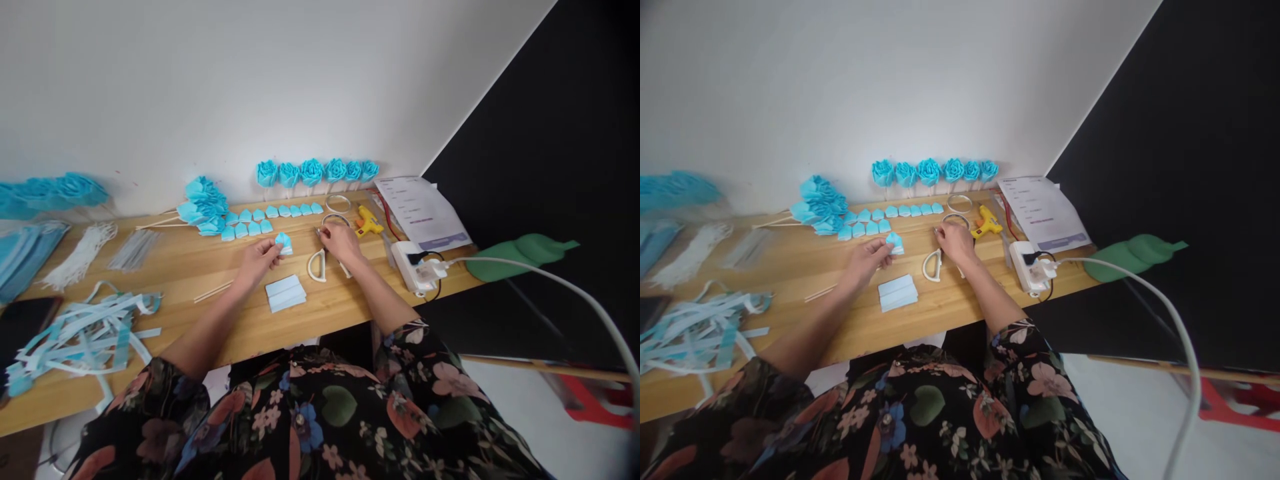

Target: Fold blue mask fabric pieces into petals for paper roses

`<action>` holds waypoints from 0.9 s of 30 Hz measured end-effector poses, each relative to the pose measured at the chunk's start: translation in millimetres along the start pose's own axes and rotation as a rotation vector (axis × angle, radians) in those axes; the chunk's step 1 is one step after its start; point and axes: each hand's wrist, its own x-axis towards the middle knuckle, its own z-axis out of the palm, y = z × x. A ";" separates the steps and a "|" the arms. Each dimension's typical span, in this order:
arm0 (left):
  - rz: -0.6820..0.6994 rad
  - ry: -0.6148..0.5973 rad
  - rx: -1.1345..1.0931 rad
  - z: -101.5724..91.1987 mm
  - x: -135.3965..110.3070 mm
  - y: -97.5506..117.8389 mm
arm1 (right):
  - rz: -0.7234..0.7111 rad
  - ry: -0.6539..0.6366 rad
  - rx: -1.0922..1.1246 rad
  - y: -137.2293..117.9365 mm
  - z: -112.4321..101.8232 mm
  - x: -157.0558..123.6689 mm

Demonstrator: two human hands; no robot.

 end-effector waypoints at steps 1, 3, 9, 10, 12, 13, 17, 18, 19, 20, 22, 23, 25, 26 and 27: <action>0.004 -0.003 0.000 -0.2 0.1 0.0 | 0.007 0.003 0.019 1.5 1.3 0.2; 0.010 -0.009 0.002 -0.6 0.5 -0.2 | 0.016 0.009 0.066 4.2 3.0 -0.2; 0.002 0.003 0.016 0.4 0.4 -1.0 | 0.080 0.033 0.248 9.4 6.0 -1.1; -0.001 0.005 0.017 0.6 0.2 -0.7 | 0.098 0.038 0.296 10.9 7.2 -0.9; -0.003 0.007 0.016 0.9 -0.1 0.0 | 0.127 0.047 0.386 14.9 10.1 -0.3; -0.003 0.008 0.015 1.0 -0.2 0.4 | 0.138 0.051 0.420 16.9 11.5 0.0; -0.006 0.016 0.013 0.8 0.0 1.3 | 0.152 0.083 0.476 17.7 10.2 -1.8; -0.007 0.016 0.013 0.8 -0.1 1.4 | 0.131 0.121 0.492 14.5 7.1 -3.3; -0.007 0.012 0.014 0.7 -0.3 1.5 | 0.093 0.166 0.509 9.8 2.9 -5.2; -0.006 0.007 0.014 0.7 -0.5 1.7 | 0.027 0.224 0.523 3.5 -2.1 -7.4; -0.007 -0.008 0.014 0.6 -1.0 2.0 | -0.139 0.262 0.537 -11.7 -12.9 -11.4; -0.011 -0.014 0.011 0.5 -1.3 2.2 | -0.236 0.250 0.537 -19.5 -17.6 -13.0; -0.025 -0.027 -0.010 0.2 -1.5 2.5 | -0.407 0.232 0.529 -33.2 -23.6 -14.6; -0.033 -0.032 -0.027 0.0 -1.6 2.6 | -0.472 0.225 0.519 -38.1 -24.2 -14.7; -0.041 -0.036 -0.046 -0.2 -1.6 2.7 | -0.520 0.225 0.508 -41.5 -23.3 -14.6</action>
